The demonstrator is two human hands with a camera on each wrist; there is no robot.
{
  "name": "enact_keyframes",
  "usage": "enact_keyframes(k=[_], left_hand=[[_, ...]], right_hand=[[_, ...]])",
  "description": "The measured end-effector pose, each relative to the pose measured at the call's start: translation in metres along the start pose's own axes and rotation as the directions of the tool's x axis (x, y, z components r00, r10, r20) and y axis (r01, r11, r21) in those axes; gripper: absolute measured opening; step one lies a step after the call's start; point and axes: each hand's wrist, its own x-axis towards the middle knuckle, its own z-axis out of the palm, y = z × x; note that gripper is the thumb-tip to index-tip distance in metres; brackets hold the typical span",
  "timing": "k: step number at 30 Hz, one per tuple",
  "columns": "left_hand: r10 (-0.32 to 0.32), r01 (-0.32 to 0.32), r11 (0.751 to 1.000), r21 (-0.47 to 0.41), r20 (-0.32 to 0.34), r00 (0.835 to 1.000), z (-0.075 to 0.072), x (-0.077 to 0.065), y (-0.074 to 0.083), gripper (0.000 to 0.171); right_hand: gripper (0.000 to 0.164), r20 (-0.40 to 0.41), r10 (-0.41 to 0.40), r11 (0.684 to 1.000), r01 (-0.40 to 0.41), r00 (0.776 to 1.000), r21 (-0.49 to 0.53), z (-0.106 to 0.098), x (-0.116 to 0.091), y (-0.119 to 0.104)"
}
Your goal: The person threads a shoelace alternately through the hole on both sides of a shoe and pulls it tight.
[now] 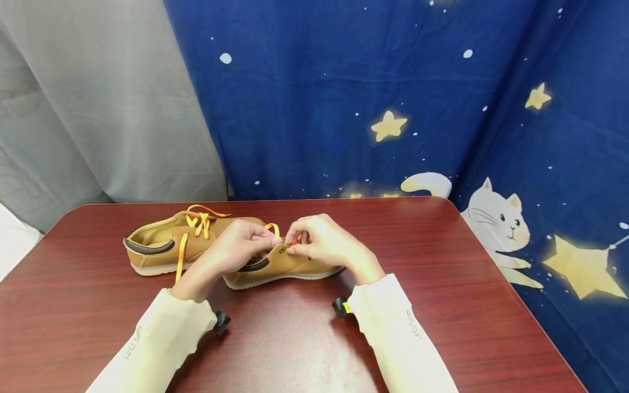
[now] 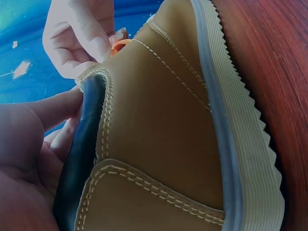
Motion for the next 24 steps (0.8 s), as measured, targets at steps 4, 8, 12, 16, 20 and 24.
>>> enact_keyframes(k=[4, 8, 12, 16, 20, 24], left_hand=[[0.005, -0.005, 1.0, 0.026, 0.023, 1.0, 0.0006, 0.0012, -0.0007, 0.019], [0.019, -0.024, 0.994, 0.107, 0.048, 0.999, 0.0006, 0.0019, -0.0008, 0.017], [0.052, -0.061, 0.988, 0.144, 0.07, 0.996, -0.0002, 0.0018, -0.0011, 0.024], [0.038, -0.045, 0.987, 0.156, 0.047, 0.998, 0.0005, 0.0012, -0.0009, 0.033], [0.0, 0.0, 0.99, 0.14, -0.003, 1.0, 0.0015, 0.0004, 0.0002, 0.026], [-0.012, 0.012, 0.992, 0.122, -0.002, 1.0, 0.0016, 0.0002, 0.0008, 0.027]], right_hand=[[0.009, 0.002, 0.003, 1.0, -0.003, 1.0, -0.005, -0.0003, -0.0007, 0.0008], [0.009, 0.0, 0.001, 1.0, -0.001, 1.0, -0.001, -0.0004, -0.001, 0.0012], [0.009, -0.003, 0.001, 1.0, -0.001, 1.0, 0.001, -0.0006, -0.0009, 0.0004], [0.01, -0.007, -0.006, 1.0, 0.006, 1.0, -0.011, -0.0003, -0.0007, -0.0003], [0.01, -0.01, -0.007, 1.0, 0.007, 1.0, -0.017, -0.0001, -0.0004, -0.0017], [0.01, -0.007, -0.006, 1.0, 0.006, 1.0, -0.017, -0.0002, -0.0002, -0.0025]])
